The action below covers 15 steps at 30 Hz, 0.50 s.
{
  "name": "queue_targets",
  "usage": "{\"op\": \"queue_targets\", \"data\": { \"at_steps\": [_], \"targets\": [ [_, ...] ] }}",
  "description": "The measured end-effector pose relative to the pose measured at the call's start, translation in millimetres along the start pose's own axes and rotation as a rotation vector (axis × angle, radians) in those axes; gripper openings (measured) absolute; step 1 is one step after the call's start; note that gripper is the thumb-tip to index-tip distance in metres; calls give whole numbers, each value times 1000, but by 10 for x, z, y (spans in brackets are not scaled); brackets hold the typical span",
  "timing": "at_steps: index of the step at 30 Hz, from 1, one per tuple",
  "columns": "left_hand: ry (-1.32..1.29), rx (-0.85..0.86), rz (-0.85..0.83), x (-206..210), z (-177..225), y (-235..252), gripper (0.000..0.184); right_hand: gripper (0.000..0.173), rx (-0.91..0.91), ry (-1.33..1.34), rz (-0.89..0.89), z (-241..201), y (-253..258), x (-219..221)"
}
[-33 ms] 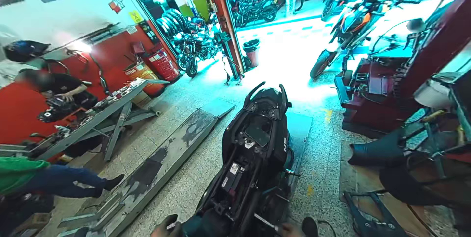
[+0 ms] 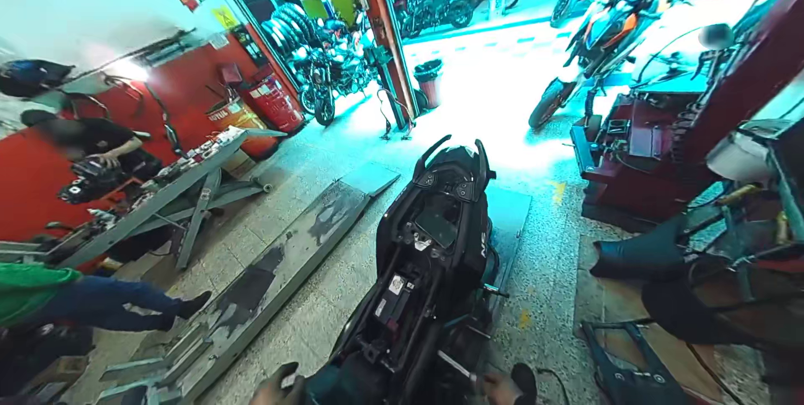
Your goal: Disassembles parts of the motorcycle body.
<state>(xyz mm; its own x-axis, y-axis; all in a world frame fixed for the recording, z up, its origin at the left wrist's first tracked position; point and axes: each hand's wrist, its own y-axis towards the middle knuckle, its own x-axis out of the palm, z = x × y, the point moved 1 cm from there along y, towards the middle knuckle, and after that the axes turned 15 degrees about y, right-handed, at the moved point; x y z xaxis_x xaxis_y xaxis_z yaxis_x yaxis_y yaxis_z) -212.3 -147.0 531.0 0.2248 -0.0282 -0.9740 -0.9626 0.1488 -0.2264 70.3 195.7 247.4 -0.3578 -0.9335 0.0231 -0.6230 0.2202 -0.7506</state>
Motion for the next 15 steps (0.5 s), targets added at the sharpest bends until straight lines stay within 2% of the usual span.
{"op": "queue_targets", "data": {
  "at_steps": [3,5,8,9,11,13,15],
  "targets": [
    [-98,129,153,121,594,61,33,52,41,106,198,173,128,-589],
    [-193,311,185,290,1320,168,38,51,116,113,280,334,85,-981],
    [-333,500,174,520,2600,371,60,51,288,62,355,672,-22,-1566],
    [-340,525,151,571,2973,437,68,51,328,71,382,817,-93,-1746],
    [-261,528,22,645,3518,540,83,52,333,74,512,1428,-170,-2083],
    [-143,507,-146,720,3824,619,90,57,405,-21,575,1883,-357,-2372],
    [-84,496,-231,809,3961,666,92,60,569,-91,503,1894,-641,-2536]
  ]
}}
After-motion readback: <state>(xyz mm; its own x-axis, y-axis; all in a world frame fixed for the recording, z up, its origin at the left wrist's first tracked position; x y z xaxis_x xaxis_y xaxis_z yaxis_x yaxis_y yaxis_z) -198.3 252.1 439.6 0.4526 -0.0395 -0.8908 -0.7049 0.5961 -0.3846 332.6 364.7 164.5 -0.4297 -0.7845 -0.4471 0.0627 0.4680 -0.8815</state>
